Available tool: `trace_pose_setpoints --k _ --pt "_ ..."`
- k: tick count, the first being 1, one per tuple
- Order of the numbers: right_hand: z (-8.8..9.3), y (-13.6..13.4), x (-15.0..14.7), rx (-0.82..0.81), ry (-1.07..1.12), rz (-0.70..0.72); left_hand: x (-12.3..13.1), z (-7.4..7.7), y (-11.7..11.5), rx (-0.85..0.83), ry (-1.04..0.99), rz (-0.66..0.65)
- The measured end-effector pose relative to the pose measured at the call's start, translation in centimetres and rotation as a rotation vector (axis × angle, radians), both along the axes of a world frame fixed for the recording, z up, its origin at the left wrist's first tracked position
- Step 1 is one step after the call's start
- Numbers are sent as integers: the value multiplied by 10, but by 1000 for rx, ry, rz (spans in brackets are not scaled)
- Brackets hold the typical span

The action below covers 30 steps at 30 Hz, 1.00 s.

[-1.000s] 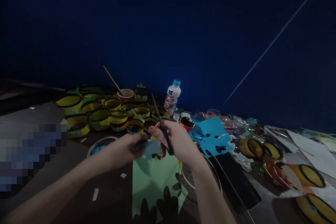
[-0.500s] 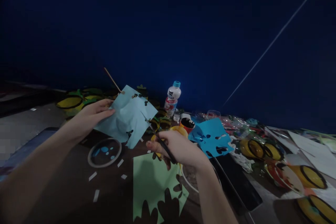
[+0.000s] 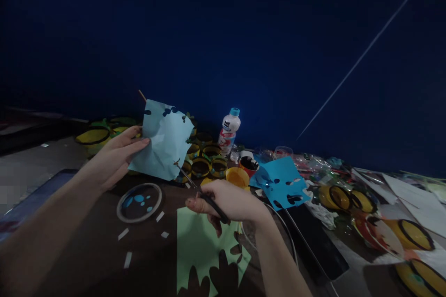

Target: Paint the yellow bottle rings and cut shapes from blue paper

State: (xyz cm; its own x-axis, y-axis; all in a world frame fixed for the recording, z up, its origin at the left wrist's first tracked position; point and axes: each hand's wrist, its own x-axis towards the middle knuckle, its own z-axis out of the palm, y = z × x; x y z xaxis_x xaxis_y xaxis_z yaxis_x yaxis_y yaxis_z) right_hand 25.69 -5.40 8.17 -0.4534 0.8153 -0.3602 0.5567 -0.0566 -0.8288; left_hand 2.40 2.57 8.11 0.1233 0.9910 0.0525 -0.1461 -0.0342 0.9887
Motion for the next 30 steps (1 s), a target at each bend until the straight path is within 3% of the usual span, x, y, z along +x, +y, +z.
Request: trace_pose_setpoints --k 7,16,30 --pt "-2 4 -7 63 201 -51 7 -3 -3 -65 -182 -88" --pt "-12 5 -18 200 416 -145 16 -6 -7 -90 -198 -121" --pt "-12 7 -19 341 388 -225 19 -5 -11 -100 -132 -166"
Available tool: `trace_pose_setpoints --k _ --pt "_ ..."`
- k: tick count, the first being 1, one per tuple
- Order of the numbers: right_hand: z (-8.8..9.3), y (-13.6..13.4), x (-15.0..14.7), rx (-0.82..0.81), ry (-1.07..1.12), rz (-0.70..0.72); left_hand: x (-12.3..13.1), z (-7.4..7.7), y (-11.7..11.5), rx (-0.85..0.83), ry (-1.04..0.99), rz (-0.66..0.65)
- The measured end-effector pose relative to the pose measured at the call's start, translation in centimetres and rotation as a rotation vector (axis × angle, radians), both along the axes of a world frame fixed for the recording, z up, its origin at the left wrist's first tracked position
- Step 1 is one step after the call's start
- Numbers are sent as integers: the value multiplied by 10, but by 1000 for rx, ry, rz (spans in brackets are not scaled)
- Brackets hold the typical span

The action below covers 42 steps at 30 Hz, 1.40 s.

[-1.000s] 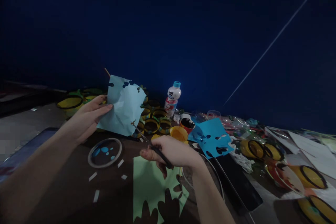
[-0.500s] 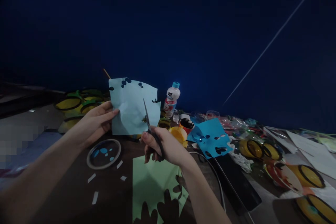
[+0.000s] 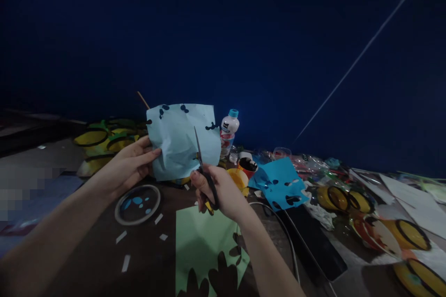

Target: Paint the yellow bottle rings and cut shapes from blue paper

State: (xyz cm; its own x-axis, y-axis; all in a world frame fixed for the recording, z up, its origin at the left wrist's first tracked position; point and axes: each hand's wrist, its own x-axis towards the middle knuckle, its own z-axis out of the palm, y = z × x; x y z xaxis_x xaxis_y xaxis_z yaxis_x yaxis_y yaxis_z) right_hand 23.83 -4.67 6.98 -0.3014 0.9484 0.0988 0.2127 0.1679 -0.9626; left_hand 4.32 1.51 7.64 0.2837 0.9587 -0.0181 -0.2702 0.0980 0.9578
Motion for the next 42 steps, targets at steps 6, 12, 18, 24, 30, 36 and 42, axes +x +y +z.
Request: trace_pose_setpoints --k 6,12,18,24,30,36,42 --pt "12 -3 -3 4 -129 -36 2 0 -2 -9 21 -48" --pt "11 -3 -5 26 -164 -48 5 3 -4 -30 14 -66" --pt "8 -2 -7 51 -96 -96 8 4 -8 -75 19 -65" --pt "3 0 -8 5 6 -86 9 3 -8 -95 26 -28" --pt "-6 2 -7 42 25 -139 11 8 -12 -119 41 -15" --pt "-9 3 -8 62 -7 -175 10 10 -12 -121 99 24" --pt "2 1 -8 54 -114 -171 4 6 -6 -78 116 10"
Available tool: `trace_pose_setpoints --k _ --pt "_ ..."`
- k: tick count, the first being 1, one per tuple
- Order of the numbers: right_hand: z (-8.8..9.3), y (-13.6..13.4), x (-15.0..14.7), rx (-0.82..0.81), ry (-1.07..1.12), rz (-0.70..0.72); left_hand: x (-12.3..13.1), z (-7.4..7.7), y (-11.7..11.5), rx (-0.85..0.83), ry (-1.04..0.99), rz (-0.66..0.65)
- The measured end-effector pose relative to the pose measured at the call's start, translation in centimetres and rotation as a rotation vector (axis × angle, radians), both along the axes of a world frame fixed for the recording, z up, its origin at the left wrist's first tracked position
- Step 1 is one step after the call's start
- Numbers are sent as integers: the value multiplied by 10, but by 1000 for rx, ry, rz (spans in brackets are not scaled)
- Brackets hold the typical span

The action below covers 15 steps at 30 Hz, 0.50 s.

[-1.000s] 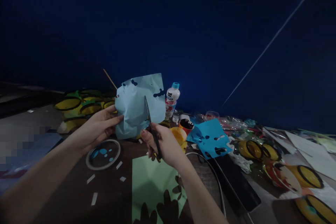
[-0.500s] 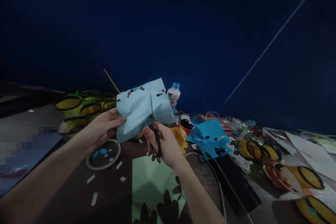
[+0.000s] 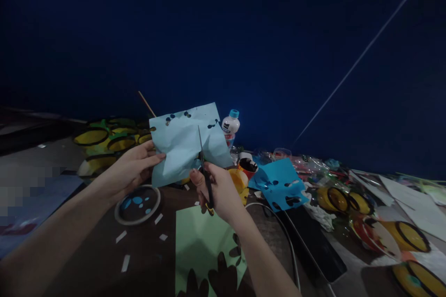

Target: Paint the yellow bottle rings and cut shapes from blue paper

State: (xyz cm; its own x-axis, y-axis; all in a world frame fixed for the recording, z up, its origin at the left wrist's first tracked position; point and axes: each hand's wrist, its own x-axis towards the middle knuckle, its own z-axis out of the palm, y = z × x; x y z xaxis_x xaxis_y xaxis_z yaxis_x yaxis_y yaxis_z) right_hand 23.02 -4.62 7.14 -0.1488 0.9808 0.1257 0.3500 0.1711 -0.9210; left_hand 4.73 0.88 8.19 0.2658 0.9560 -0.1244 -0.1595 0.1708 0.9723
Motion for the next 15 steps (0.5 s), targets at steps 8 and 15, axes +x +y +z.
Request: trace_pose_setpoints --k 8,15 --pt "7 -1 2 -79 -45 41 -4 2 -2 105 60 35" --pt "2 0 2 -64 -20 61 1 1 -3 202 38 -20"
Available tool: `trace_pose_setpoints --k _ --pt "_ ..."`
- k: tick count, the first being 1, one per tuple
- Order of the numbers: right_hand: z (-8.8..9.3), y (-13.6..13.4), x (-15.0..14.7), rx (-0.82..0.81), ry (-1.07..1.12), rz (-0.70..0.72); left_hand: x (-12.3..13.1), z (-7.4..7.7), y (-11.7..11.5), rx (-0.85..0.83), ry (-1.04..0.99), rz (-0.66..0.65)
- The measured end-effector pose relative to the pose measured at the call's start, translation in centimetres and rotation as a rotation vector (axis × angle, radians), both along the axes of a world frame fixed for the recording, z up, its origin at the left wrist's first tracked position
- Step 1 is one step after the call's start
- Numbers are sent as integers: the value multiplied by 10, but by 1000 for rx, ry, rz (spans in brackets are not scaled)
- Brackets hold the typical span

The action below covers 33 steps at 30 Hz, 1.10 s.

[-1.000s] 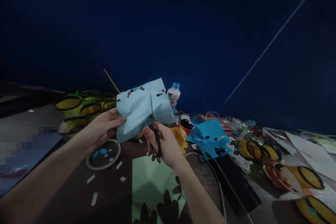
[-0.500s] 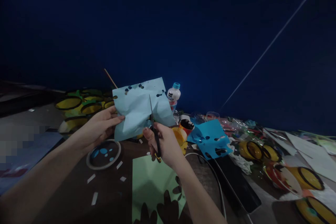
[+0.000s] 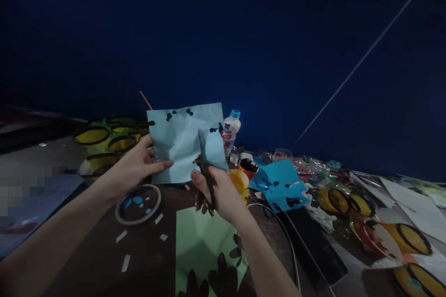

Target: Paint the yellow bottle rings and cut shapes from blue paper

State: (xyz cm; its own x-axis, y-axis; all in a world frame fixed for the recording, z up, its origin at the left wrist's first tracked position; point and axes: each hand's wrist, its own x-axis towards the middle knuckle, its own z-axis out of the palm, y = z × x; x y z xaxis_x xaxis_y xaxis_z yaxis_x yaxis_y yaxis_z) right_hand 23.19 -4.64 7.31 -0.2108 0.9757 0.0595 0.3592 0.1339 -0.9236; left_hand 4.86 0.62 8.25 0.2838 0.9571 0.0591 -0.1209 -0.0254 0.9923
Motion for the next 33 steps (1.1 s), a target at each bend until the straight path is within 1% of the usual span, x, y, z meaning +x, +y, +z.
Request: trace_pose_setpoints --k 2,6,8,11,15,17,20,22,25,30,33 --pt "-1 0 0 -1 -4 -3 -1 0 1 24 1 6" --pt "-1 1 1 -12 -25 -3 -2 5 0 16 10 30" --pt "0 1 1 -24 -21 13 -3 7 0 7 26 37" --pt "1 0 2 -59 12 48 -6 6 2 13 45 30" --pt "0 0 4 -101 59 114 -10 3 5 99 -1 54" --pt "-1 1 5 -106 69 138 -11 4 5 156 1 45" --pt "-3 1 6 -125 62 166 -13 7 4 217 125 -6" --pt "-3 1 7 -125 53 174 -13 8 4 221 202 -32" --pt "-1 0 6 -125 48 183 -15 7 5 212 217 -32" --pt "-5 0 6 -124 66 193 -20 6 8 281 263 12" --pt "-8 1 6 -140 80 197 -23 8 7 307 333 -37"
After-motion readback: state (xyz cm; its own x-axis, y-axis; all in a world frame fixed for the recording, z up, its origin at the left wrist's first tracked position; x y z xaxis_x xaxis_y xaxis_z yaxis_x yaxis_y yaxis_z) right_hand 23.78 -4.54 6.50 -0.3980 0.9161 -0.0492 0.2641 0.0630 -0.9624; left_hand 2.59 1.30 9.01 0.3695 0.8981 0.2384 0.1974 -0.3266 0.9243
